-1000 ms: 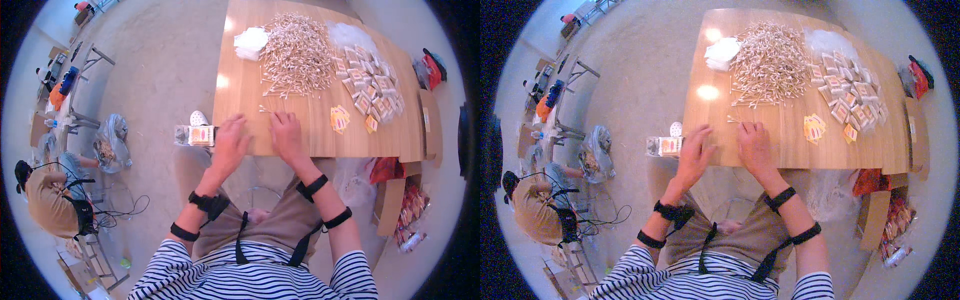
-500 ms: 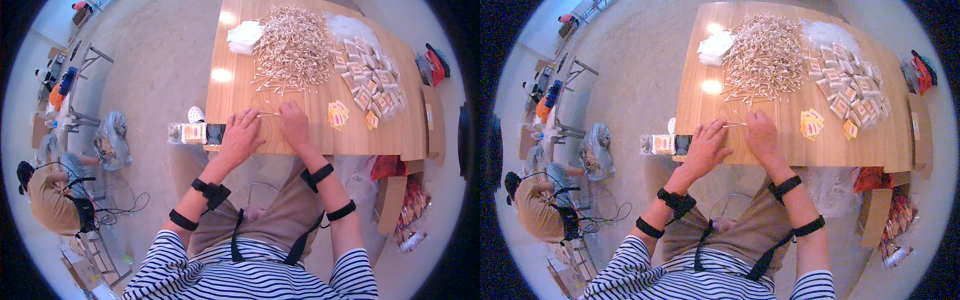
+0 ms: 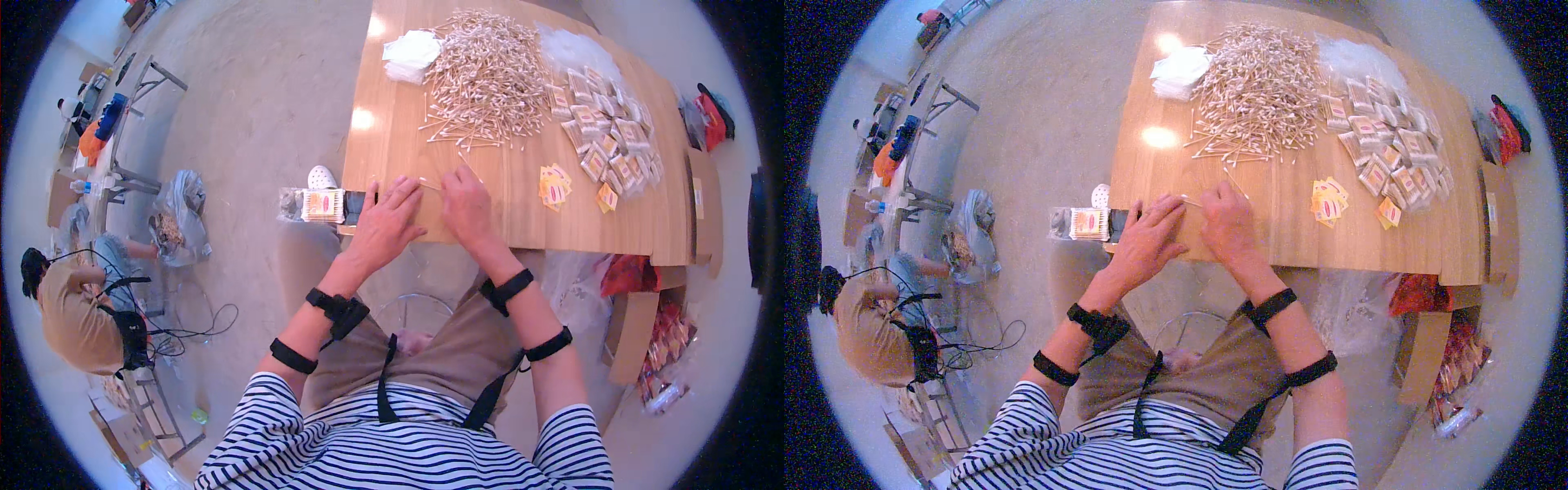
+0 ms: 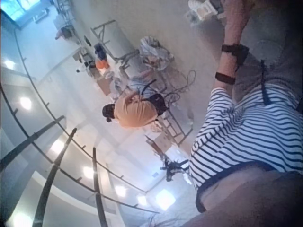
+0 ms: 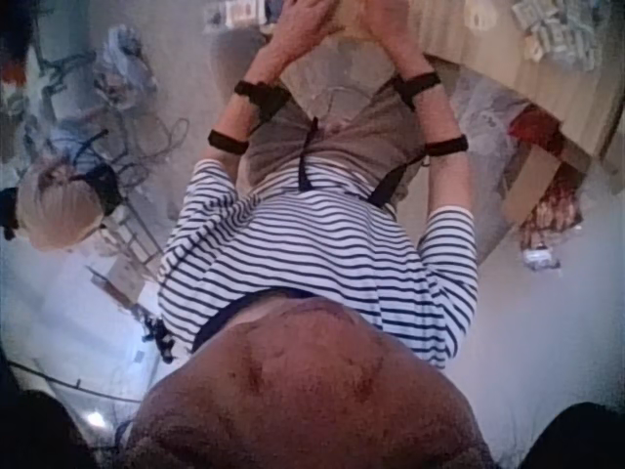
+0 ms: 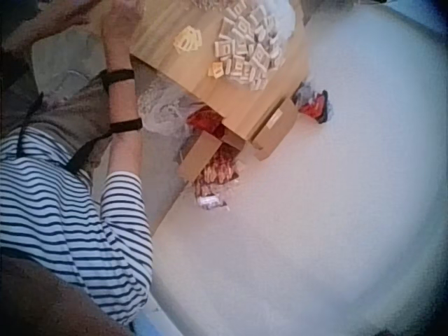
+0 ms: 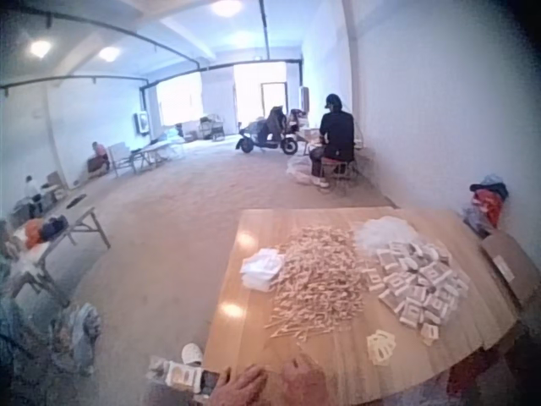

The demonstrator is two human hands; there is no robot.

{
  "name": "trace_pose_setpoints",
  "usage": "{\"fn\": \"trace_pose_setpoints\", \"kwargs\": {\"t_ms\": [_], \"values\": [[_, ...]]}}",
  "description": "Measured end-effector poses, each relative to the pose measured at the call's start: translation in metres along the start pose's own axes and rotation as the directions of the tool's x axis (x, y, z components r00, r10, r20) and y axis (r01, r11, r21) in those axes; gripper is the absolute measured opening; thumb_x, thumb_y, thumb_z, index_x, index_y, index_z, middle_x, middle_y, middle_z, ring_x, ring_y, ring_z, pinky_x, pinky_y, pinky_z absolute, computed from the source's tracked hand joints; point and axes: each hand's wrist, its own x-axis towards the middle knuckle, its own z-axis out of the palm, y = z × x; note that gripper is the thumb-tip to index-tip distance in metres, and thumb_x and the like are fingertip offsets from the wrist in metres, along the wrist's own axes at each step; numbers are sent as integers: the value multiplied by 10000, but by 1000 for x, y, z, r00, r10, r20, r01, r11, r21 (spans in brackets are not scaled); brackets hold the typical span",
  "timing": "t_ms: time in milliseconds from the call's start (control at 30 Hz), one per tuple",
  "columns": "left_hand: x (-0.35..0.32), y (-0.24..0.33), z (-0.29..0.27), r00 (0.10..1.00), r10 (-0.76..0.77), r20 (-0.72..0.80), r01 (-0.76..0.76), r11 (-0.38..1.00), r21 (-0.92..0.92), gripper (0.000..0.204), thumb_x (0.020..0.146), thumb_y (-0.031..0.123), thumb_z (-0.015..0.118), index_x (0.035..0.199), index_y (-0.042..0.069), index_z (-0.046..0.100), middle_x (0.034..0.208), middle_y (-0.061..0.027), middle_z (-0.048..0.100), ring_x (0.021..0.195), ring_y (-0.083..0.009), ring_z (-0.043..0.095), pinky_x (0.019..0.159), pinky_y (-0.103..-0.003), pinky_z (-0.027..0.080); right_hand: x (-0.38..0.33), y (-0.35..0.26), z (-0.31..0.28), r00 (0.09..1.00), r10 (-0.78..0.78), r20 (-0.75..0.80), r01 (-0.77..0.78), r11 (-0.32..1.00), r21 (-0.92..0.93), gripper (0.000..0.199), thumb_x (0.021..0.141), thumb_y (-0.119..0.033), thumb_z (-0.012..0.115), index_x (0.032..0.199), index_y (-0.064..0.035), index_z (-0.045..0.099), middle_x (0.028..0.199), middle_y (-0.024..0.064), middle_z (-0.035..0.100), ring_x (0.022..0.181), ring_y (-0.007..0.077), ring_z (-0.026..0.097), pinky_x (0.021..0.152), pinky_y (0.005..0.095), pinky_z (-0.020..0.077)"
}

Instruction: The person is counting and packing small wooden cotton swabs or sticks into individual paper or plastic packets.

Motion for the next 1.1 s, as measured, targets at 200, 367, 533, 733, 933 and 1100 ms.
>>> {"fn": "trace_pose_setpoints", "kwargs": {"t_ms": [200, 367, 533, 733, 933, 1100], "values": [[-3, 1, 0, 1000, -1, -7, 1, 1000, 14, 658, 841, 300, 721, 1387, 20, 482, 1510, -117, 409, 1452, -283, 324, 1165, -579, 222, 12, 8, -7, 993, 110, 53, -110, 994, 5, 86, 838, -104, 630, 905, -50, 625, 978, 176, 605, 871, 389, 642, 715, 493, 542], [-11, 7, -4, 1000, -23, -20, 23, 1000, -6, 708, 813, 301, 738, 1392, -3, 466, 1532, -131, 382, 1463, -285, 307, 1177, -572, 204, 10, -3, 0, 983, 183, -3, -182, 982, 57, 77, 848, -104, 622, 904, -53, 636, 960, 171, 602, 870, 381, 632, 723, 483, 526], [-6, 18, 1, 999, 26, -26, -24, 998, 54, 992, 717, 443, 798, 1486, -1, 354, 1598, -144, 273, 1496, -308, 224, 1210, -548, 137, -1, -8, 5, 997, 80, 24, -81, 996, 43, 129, 838, -129, 620, 926, -35, 629, 964, 189, 611, 874, 399, 645, 720, 490, 545], [-4, 14, 11, 999, 30, 41, -34, 994, 106, 1170, 623, 519, 827, 1510, -20, 289, 1610, -173, 229, 1508, -316, 189, 1221, -542, 96, -3, -4, -7, 989, 121, 89, -121, 993, -8, 153, 814, -116, 625, 942, -31, 621, 951, 184, 609, 881, 380, 643, 733, 476, 545], [2, 22, 10, 996, -2, 84, -9, 991, 134, 1200, 595, 495, 848, 1518, -10, 274, 1612, -155, 232, 1507, -314, 191, 1218, -561, 96, 12, 38, -5, 990, 136, 32, -132, 985, -107, 148, 821, -116, 616, 953, -50, 625, 995, 165, 612, 884, 376, 656, 714, 473, 552], [-1, 18, 14, 1000, 9, 26, -12, 994, 110, 1210, 570, 485, 858, 1516, -3, 284, 1613, -144, 238, 1502, -308, 205, 1216, -565, 105, 51, 48, -25, 965, 246, -86, -260, 936, -240, 194, 820, -37, 588, 1002, -76, 642, 1012, 173, 598, 873, 393, 650, 734, 477, 549]]}}
